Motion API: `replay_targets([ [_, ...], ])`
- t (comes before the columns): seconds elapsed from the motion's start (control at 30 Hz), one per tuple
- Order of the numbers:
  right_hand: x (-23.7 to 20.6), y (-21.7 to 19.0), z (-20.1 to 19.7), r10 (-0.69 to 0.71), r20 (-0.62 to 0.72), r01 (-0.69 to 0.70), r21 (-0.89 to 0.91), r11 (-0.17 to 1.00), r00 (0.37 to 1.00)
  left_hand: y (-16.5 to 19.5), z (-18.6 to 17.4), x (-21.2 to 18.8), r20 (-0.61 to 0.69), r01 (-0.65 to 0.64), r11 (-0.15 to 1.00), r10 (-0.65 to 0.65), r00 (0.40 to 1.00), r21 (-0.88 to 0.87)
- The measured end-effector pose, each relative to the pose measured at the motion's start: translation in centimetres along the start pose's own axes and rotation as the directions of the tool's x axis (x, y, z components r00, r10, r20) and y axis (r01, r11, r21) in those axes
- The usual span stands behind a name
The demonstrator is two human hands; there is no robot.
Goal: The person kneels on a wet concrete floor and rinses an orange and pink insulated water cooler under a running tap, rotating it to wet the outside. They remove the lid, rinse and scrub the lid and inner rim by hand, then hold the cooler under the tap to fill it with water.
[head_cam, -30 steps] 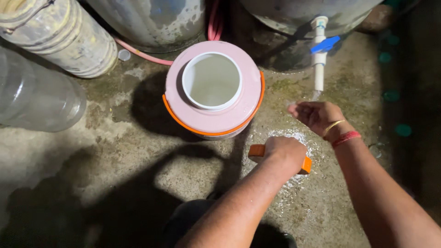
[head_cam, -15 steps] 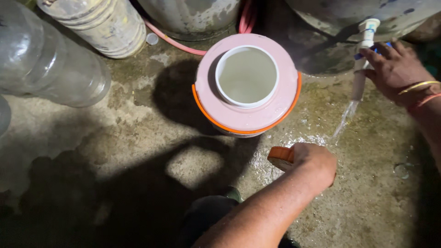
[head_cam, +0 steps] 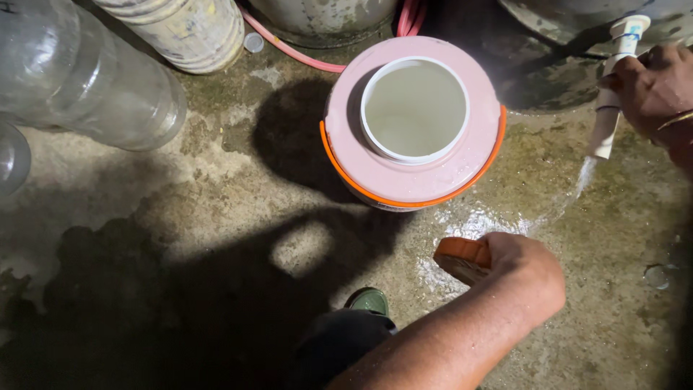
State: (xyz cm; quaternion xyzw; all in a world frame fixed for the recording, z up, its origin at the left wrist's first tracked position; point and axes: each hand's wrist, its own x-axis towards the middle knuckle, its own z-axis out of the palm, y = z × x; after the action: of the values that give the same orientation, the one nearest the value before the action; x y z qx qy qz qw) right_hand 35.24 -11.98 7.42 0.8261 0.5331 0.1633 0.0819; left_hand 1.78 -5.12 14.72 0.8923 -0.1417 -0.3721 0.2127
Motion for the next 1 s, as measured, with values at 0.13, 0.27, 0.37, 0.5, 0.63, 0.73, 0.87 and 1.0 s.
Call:
replay_targets([
  [0.13,0.6,-0.9,0.5,0.029,-0.058,-0.037,-0.147,0.988,0.998,0.3,-0.1,-0.1,0.040,-0.056,0.998,0.055,0.998,0.017],
  [0.27,2.5,-1.9,0.2,0.066,-0.037,-0.067,-0.047,0.997,0.997,0.7,-0.2,-0.6,0.078,-0.117,0.993,0.115,0.990,0.022],
  [0.37,3.2,-2.7,-1.4,0.122,0.016,-0.122,0.048,0.991,0.992,1.4,-0.1,-1.5,0.101,-0.178,0.984,0.175,0.979,0.020],
  [0.5,4.2,-6.7,-6.0,0.124,-0.063,-0.108,0.222,0.969,0.990,2.3,-0.1,-2.7,0.120,-0.240,0.971,0.236,0.964,0.016],
  [0.63,5.8,-14.6,-11.5,-0.173,-0.232,0.256,0.406,0.877,0.957,2.8,-0.2,-3.5,0.136,-0.270,0.962,0.264,0.955,0.029],
  [0.73,7.7,-21.4,-13.8,-0.459,-0.041,0.421,0.477,0.771,0.887,4.1,-0.3,-3.8,0.138,-0.306,0.952,0.300,0.944,0.023],
  [0.87,6.0,-26.2,-15.7,-0.424,0.499,0.494,-0.010,0.870,0.756,5.8,-0.2,-4.0,0.158,-0.363,0.930,0.352,0.923,0.052],
  [1.0,0.2,-27.7,-17.2,-0.424,0.606,0.483,0.073,0.873,0.674,7.0,0.2,-4.3,0.188,-0.412,0.908,0.393,0.900,0.075],
])
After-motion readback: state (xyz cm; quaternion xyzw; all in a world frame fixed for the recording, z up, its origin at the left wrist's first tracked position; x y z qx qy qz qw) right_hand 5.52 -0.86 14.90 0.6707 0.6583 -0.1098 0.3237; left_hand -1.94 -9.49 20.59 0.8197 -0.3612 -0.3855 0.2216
